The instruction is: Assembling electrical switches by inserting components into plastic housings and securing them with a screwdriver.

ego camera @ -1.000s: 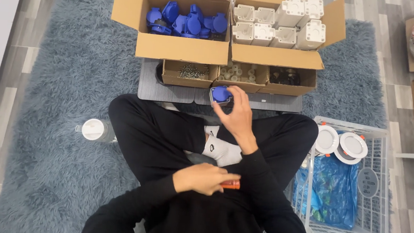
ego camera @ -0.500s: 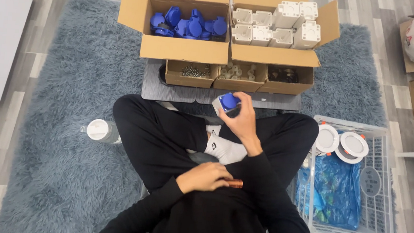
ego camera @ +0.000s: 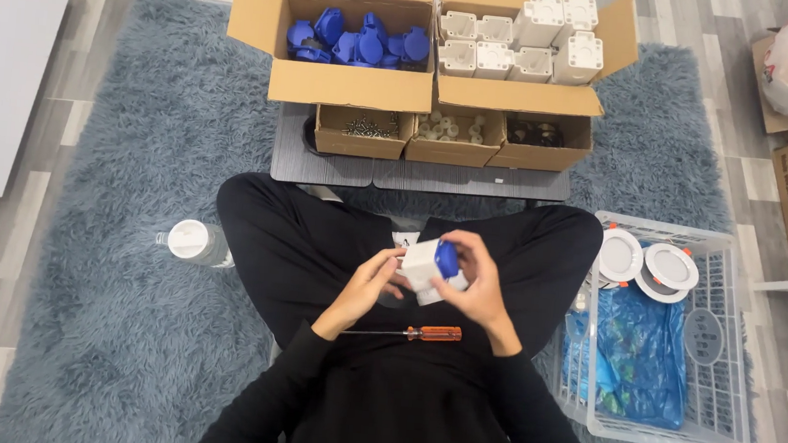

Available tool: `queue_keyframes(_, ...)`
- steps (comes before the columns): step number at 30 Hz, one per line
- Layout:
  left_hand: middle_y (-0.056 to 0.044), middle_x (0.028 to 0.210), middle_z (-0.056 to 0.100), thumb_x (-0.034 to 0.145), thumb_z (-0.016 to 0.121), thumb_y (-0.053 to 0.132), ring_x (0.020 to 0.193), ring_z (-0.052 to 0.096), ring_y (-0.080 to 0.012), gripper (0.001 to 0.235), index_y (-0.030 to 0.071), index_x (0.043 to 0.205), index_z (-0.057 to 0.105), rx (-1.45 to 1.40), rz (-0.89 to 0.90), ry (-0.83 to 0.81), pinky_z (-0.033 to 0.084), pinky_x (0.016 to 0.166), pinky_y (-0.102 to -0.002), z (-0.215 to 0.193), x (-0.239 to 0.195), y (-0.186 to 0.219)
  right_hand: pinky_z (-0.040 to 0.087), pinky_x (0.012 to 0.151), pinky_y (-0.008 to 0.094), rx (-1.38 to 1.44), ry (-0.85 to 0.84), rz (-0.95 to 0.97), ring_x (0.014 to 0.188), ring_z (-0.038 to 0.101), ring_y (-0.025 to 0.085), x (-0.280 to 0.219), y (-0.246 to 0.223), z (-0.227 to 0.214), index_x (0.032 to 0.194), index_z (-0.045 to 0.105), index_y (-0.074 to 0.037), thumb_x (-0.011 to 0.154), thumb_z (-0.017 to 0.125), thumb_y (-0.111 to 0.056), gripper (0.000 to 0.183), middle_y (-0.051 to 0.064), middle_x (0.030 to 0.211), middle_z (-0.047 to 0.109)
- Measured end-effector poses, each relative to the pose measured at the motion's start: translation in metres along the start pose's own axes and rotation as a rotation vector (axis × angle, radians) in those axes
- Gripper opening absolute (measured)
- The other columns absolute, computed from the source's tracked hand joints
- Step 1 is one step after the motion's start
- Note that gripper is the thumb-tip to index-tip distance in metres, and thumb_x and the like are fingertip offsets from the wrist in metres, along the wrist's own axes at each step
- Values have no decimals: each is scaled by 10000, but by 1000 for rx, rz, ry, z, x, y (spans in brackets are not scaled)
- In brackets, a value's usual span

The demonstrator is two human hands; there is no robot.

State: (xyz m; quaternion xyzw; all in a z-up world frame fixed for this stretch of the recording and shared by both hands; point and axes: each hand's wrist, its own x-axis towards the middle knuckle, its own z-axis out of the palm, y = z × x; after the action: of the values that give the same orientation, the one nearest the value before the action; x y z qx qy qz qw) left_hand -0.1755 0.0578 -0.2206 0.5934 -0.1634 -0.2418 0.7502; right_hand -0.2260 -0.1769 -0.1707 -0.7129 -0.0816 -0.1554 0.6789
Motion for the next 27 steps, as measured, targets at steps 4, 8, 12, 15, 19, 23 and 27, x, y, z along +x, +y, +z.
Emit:
queue_keyframes(4, -239, 1259, 662, 1163, 496, 413, 1021, 778, -305, 586, 40, 1615, 505, -238, -52, -94, 714, 783, -407, 17, -8, 28, 624, 968, 380, 34, -88, -35, 1186, 677, 239, -15, -8, 9, 1395, 643, 21, 691, 1002, -10, 791, 150, 1410, 571)
queue_keyframes(8, -240, 1242, 693, 1136, 570, 348, 1016, 788, -292, 544, 66, 1600, 535, -255, -78, -119, 722, 771, -416, 24, -15, 39, 614, 989, 393, 40, -128, -66, 1222, 673, 256, -23, -14, 12, 1395, 659, 50, 717, 1015, -36, 770, 174, 1411, 559)
queue_keyframes(12, -225, 1266, 640, 1074, 701, 240, 993, 753, -272, 550, 77, 1579, 556, -127, -44, -96, 721, 751, -412, 25, -17, 47, 568, 1067, 441, 33, -159, -12, 1324, 644, 294, -29, -22, 9, 1435, 636, 41, 789, 986, -64, 742, 188, 1453, 555)
queue_keyframes(15, -201, 1303, 624, 1003, 800, 168, 1020, 717, -233, 612, 93, 1567, 572, -27, -2, -89, 708, 773, -375, 27, -19, 58, 568, 1043, 468, 22, -164, 109, 1293, 643, 301, -35, -27, 8, 1527, 565, 6, 903, 879, -105, 707, 199, 1464, 576)
queue_keyframes(19, -131, 1325, 631, 887, 941, 159, 1052, 696, -183, 733, 108, 1541, 613, 125, 64, -59, 659, 850, -323, 28, -22, 60, 623, 849, 418, 5, -156, 236, 1022, 694, 249, -40, -39, 11, 1583, 519, -11, 1000, 763, -125, 643, 207, 1352, 649)
queue_keyframes(23, -150, 1322, 631, 853, 974, 163, 1036, 695, -204, 780, 90, 1545, 622, 170, 94, -61, 644, 874, -349, 29, -25, 58, 634, 801, 375, -13, -131, 228, 940, 705, 214, -40, -48, 10, 1542, 572, -29, 966, 818, -101, 631, 172, 1285, 681)
queue_keyframes(27, -181, 1271, 663, 980, 846, 203, 1037, 711, -218, 644, 83, 1560, 594, 182, 52, -109, 653, 874, -378, 24, -25, 53, 648, 814, 395, -42, -120, 178, 938, 734, 245, -48, -30, 0, 1505, 615, -14, 891, 896, -69, 677, 185, 1244, 707)
